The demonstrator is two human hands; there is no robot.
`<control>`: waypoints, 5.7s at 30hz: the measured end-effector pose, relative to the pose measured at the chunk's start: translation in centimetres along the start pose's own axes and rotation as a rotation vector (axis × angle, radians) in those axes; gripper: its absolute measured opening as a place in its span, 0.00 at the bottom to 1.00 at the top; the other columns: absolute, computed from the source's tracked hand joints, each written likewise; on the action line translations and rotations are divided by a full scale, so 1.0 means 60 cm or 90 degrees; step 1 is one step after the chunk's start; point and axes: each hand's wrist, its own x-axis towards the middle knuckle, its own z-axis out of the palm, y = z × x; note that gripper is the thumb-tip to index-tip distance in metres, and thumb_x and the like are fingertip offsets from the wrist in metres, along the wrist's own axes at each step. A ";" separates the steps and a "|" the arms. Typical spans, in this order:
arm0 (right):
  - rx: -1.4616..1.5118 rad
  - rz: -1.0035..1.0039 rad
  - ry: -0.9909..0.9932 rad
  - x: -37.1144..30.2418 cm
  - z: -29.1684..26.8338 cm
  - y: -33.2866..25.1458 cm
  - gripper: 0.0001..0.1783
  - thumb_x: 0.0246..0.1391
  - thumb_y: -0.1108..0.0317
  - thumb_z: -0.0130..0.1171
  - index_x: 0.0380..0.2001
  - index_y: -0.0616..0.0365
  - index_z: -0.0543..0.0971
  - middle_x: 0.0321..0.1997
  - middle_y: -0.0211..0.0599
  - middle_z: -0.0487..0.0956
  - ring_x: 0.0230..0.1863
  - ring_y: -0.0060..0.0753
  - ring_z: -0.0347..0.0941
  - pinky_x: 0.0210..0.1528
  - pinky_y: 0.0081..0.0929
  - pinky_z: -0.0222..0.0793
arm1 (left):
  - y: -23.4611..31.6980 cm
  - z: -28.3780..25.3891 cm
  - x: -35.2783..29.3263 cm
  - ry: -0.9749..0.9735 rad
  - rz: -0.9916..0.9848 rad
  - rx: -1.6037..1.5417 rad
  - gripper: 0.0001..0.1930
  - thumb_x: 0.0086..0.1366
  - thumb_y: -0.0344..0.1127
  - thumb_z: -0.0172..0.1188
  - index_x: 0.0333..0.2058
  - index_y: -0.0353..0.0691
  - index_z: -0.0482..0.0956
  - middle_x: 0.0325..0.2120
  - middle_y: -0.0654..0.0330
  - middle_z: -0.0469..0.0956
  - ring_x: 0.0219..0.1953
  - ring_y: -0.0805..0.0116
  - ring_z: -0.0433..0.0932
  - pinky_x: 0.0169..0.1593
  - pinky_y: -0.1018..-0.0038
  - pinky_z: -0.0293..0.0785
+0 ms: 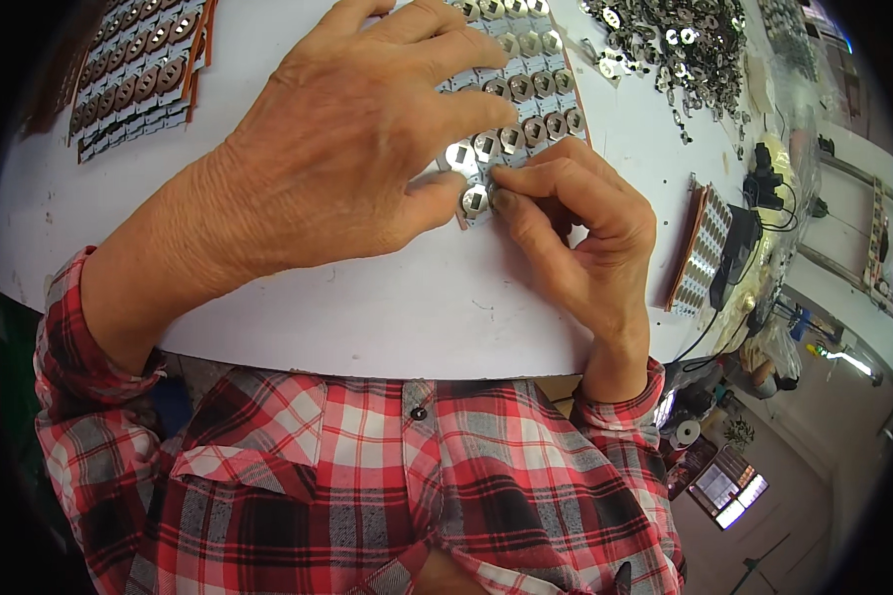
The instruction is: Assembling small metal components onto a grid sheet by hand.
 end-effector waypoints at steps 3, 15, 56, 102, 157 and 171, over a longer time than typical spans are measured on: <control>-0.001 -0.020 -0.027 0.004 -0.004 0.004 0.09 0.54 0.86 0.65 0.39 0.68 0.86 0.34 0.30 0.79 0.29 0.12 0.71 0.30 0.13 0.62 | 0.009 -0.012 0.002 -0.047 -0.044 0.004 0.25 0.52 0.35 0.71 0.50 0.39 0.83 0.54 0.49 0.78 0.59 0.50 0.75 0.57 0.55 0.70; 0.039 0.026 0.032 0.001 0.007 0.006 0.08 0.53 0.85 0.67 0.36 0.65 0.84 0.30 0.28 0.78 0.23 0.12 0.69 0.25 0.15 0.63 | 0.047 -0.049 0.014 -0.243 -0.233 0.012 0.27 0.48 0.32 0.74 0.51 0.40 0.84 0.57 0.52 0.78 0.61 0.49 0.74 0.61 0.55 0.70; 0.265 0.145 0.079 0.065 -0.091 0.034 0.12 0.61 0.76 0.66 0.47 0.67 0.85 0.35 0.33 0.85 0.29 0.18 0.77 0.27 0.17 0.69 | 0.057 -0.060 0.024 -0.339 -0.328 0.009 0.28 0.46 0.30 0.74 0.50 0.43 0.85 0.59 0.52 0.78 0.64 0.50 0.72 0.66 0.52 0.69; 0.175 0.124 0.102 0.005 0.002 0.011 0.07 0.64 0.81 0.65 0.45 0.68 0.84 0.32 0.28 0.83 0.26 0.11 0.72 0.26 0.11 0.65 | -0.007 -0.008 -0.026 -0.062 -0.020 -0.029 0.26 0.56 0.39 0.69 0.52 0.33 0.80 0.53 0.44 0.76 0.57 0.48 0.72 0.55 0.51 0.69; 0.309 0.240 0.062 0.018 -0.091 0.053 0.12 0.68 0.73 0.58 0.49 0.68 0.81 0.36 0.35 0.80 0.24 0.17 0.72 0.16 0.13 0.63 | 0.026 -0.079 0.040 -0.415 -0.238 -0.074 0.24 0.57 0.39 0.68 0.51 0.32 0.82 0.53 0.42 0.76 0.58 0.46 0.73 0.54 0.49 0.69; 0.296 0.199 -0.012 0.011 -0.069 0.038 0.11 0.65 0.71 0.66 0.43 0.71 0.83 0.30 0.39 0.83 0.16 0.19 0.73 0.12 0.15 0.64 | 0.018 -0.039 0.014 -0.219 -0.108 -0.068 0.24 0.56 0.40 0.69 0.50 0.33 0.83 0.52 0.43 0.77 0.57 0.48 0.74 0.53 0.51 0.70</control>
